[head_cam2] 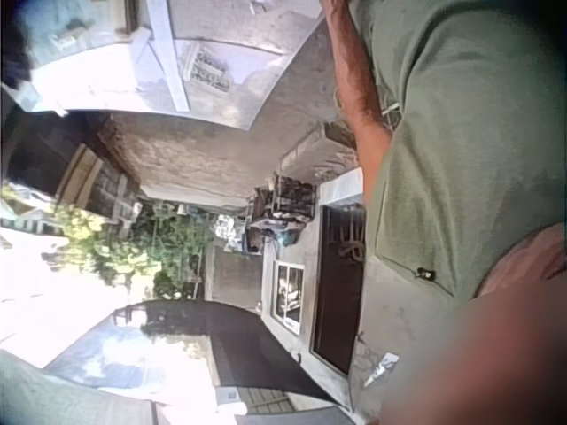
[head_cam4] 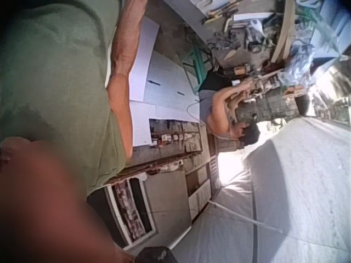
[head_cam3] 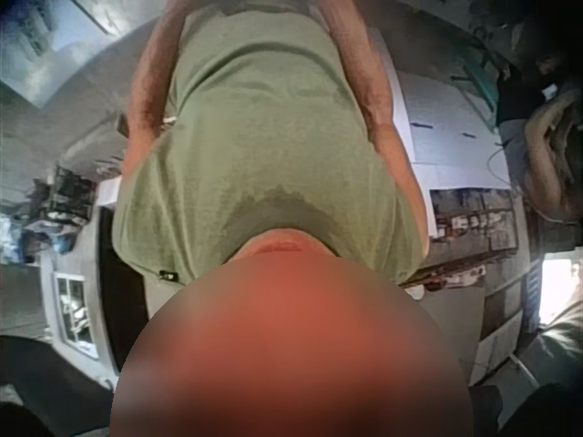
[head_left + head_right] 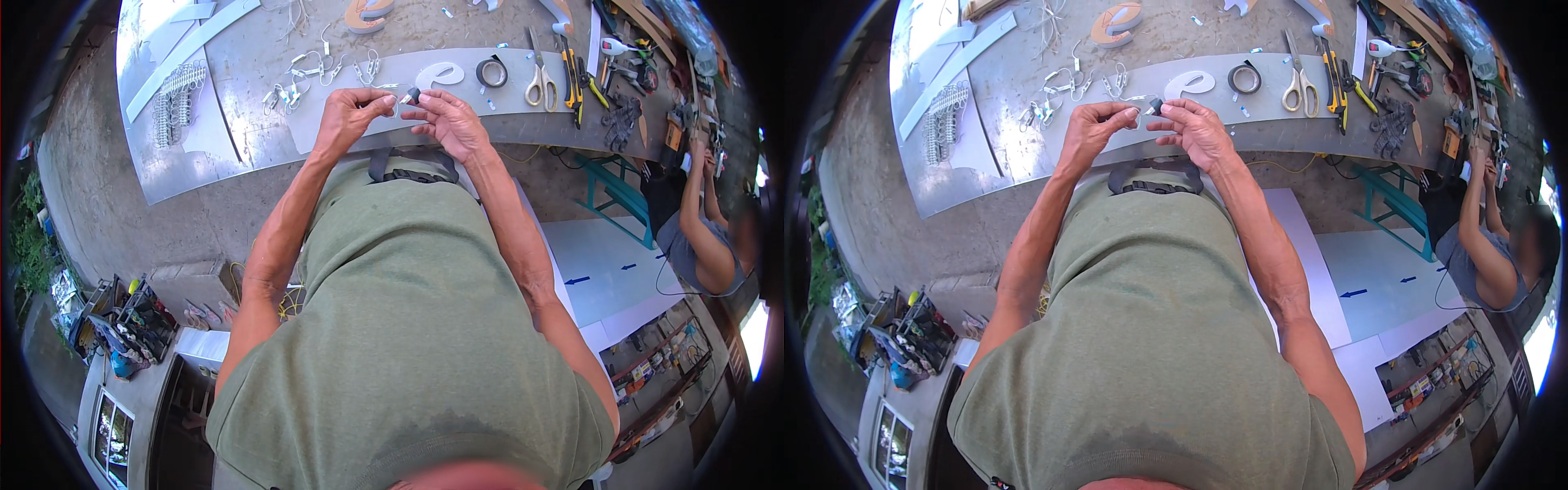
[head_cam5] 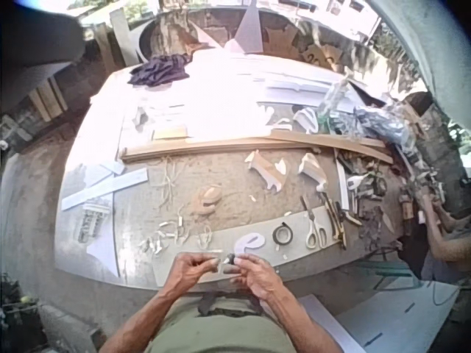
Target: Assembling a sign by applying adhesive and tape to individual foam or vinyl letters.
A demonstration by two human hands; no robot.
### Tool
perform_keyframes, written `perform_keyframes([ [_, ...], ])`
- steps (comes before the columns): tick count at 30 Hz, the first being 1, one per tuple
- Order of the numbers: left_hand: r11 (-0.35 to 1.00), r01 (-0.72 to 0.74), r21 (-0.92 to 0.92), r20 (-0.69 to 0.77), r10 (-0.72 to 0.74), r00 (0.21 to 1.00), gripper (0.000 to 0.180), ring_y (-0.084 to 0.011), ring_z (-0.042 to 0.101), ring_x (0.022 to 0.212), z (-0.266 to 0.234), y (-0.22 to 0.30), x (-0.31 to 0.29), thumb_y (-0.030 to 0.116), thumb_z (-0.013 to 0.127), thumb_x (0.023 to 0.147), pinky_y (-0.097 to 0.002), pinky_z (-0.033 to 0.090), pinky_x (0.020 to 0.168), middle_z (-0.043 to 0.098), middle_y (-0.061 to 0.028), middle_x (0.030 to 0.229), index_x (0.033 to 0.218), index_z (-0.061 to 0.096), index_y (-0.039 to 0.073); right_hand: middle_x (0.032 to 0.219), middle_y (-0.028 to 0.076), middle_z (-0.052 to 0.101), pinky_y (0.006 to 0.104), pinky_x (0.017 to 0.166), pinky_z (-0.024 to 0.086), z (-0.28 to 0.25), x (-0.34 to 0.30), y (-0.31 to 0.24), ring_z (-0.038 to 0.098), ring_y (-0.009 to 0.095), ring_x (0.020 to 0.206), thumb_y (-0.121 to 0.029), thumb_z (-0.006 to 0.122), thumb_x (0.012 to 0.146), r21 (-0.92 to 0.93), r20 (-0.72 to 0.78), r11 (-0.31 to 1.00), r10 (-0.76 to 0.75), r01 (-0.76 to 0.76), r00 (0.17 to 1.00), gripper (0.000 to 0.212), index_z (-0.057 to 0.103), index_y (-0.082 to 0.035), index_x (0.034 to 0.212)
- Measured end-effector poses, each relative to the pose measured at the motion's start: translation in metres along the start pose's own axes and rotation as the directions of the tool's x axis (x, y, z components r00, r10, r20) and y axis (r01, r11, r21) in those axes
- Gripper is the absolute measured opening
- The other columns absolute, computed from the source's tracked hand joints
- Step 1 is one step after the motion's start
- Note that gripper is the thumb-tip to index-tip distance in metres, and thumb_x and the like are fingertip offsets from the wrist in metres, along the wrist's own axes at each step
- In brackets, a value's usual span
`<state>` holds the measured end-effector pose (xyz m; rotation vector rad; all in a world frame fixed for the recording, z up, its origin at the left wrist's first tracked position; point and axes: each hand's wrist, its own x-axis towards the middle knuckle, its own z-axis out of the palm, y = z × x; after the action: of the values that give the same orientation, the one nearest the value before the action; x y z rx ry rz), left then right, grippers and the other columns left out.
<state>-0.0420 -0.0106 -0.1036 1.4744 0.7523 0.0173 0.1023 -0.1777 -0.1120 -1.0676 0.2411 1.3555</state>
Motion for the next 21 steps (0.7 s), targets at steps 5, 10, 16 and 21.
perform_keyframes([
  [5, 0.999, 0.036, -0.04, 0.035, -0.035, 0.999, 0.026, -0.0098, 0.067, 0.075, -0.009, 0.029, -0.004, 0.023, 0.074, 0.091, -0.0259, 0.053, 0.071, 0.075, -0.0069, 0.079, 0.104, 0.077, 0.0, 0.103, 0.012, 0.072, 0.0372, 0.078, 0.058, 0.011, 0.008, -0.012, 0.07, 0.026, 0.097, -0.011, 0.069, 0.094, 0.044, 0.129, 0.999, -0.031, 0.025, 0.991, 0.012, 0.068, -0.003, 0.103],
  [10, 0.981, -0.127, 0.148, 0.002, 0.128, 0.992, 0.023, -0.011, 0.067, 0.067, -0.009, 0.029, -0.001, 0.024, 0.075, 0.09, -0.0292, 0.053, 0.064, 0.075, -0.0085, 0.077, 0.097, 0.079, 0.002, 0.098, 0.013, 0.071, 0.0342, 0.077, 0.059, 0.011, 0.01, -0.028, 0.071, 0.023, 0.09, -0.01, 0.069, 0.093, -0.121, 0.126, 0.983, -0.12, 0.135, 0.985, 0.016, 0.067, 0.003, 0.103],
  [16, 0.842, -0.325, 0.431, 0.188, 0.269, 0.945, 0.018, -0.0164, 0.063, 0.065, -0.005, 0.039, 0.005, 0.021, 0.08, 0.083, -0.0334, 0.048, 0.062, 0.072, -0.0099, 0.076, 0.092, 0.079, 0.005, 0.092, 0.013, 0.07, 0.0319, 0.072, 0.058, 0.009, 0.017, -0.042, 0.071, 0.021, 0.082, -0.009, 0.07, 0.092, -0.256, 0.134, 0.947, -0.163, 0.193, 0.978, 0.017, 0.067, 0.005, 0.102],
  [21, 0.887, -0.285, 0.363, 0.222, 0.215, 0.951, 0.022, -0.0176, 0.064, 0.069, -0.005, 0.034, 0.021, 0.022, 0.081, 0.08, -0.035, 0.05, 0.066, 0.074, -0.0114, 0.084, 0.097, 0.079, 0.008, 0.092, 0.013, 0.07, 0.031, 0.07, 0.057, -0.001, 0.022, -0.042, 0.069, 0.02, 0.079, -0.009, 0.07, 0.093, -0.232, 0.123, 0.95, -0.183, 0.207, 0.975, 0.016, 0.067, 0.004, 0.101],
])
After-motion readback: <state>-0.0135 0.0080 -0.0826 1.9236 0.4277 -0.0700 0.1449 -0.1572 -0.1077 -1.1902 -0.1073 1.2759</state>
